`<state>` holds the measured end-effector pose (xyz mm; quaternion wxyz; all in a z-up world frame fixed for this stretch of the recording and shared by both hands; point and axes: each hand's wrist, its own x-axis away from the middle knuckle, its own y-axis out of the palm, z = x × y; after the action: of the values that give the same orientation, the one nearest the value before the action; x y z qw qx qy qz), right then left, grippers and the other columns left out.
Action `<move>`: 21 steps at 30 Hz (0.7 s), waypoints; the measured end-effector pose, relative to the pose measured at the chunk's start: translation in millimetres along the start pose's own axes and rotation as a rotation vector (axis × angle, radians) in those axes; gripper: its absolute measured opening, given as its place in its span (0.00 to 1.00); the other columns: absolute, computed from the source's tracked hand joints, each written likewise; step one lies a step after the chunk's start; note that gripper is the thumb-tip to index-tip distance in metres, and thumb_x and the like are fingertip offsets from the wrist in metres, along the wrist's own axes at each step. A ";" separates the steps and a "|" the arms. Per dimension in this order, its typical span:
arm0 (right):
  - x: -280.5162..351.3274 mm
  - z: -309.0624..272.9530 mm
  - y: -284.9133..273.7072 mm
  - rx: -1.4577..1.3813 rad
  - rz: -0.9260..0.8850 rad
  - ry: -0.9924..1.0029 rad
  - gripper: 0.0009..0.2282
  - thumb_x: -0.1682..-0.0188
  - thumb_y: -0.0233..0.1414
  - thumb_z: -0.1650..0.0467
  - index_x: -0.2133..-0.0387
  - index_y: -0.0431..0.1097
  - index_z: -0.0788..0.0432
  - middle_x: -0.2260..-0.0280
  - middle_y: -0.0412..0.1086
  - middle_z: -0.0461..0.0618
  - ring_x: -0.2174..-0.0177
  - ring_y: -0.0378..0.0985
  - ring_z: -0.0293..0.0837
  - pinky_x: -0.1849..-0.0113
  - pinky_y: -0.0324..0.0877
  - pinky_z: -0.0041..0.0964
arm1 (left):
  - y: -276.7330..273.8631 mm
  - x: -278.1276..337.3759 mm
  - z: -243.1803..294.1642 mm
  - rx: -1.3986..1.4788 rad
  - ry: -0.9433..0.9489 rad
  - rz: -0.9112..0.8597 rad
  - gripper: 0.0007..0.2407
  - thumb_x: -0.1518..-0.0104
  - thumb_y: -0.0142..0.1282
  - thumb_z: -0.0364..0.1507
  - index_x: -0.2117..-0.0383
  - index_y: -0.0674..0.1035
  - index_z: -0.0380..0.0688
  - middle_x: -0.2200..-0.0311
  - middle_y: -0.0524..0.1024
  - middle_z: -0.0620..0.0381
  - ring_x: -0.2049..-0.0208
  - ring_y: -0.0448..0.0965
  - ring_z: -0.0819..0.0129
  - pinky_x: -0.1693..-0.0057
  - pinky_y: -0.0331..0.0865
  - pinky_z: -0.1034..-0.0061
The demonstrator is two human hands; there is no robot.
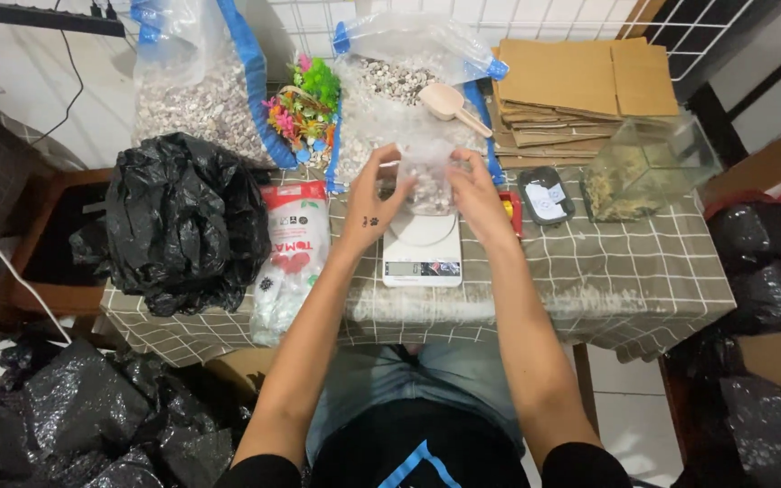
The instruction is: Scooping gravel from a large bag into a small bag on a digital scale to reach a specific weight.
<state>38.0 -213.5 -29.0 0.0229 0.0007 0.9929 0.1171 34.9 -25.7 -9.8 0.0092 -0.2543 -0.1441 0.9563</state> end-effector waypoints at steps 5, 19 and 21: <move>-15.3 9.7 -17.8 -0.044 0.018 -0.095 0.22 0.47 0.48 0.79 0.40 0.56 0.53 0.50 0.70 0.59 0.53 0.75 0.41 0.49 0.70 0.32 | -10.6 -3.9 -7.9 0.106 -0.055 0.110 0.11 0.40 0.60 0.27 0.53 0.76 0.50 0.55 0.79 0.54 0.54 0.83 0.57 0.44 0.74 0.63; -9.9 3.6 -18.3 -0.064 0.022 -0.139 0.22 0.43 0.50 0.75 0.37 0.53 0.59 0.48 0.70 0.66 0.49 0.75 0.50 0.44 0.69 0.47 | -9.1 -6.4 -13.4 0.150 -0.134 0.150 0.11 0.38 0.57 0.26 0.50 0.76 0.48 0.57 0.80 0.49 0.56 0.83 0.57 0.46 0.74 0.64; -12.3 5.9 -18.0 0.012 0.028 -0.158 0.21 0.43 0.52 0.74 0.38 0.55 0.60 0.49 0.71 0.66 0.50 0.76 0.51 0.45 0.70 0.47 | -8.3 -7.8 -18.3 0.106 -0.164 0.108 0.11 0.37 0.55 0.28 0.49 0.76 0.49 0.55 0.80 0.50 0.54 0.83 0.56 0.46 0.74 0.64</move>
<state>50.6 -229.6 -38.4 0.0996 0.0238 0.9885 0.1113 50.2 -13.5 -18.9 -0.0407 -0.1818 -0.0796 0.9793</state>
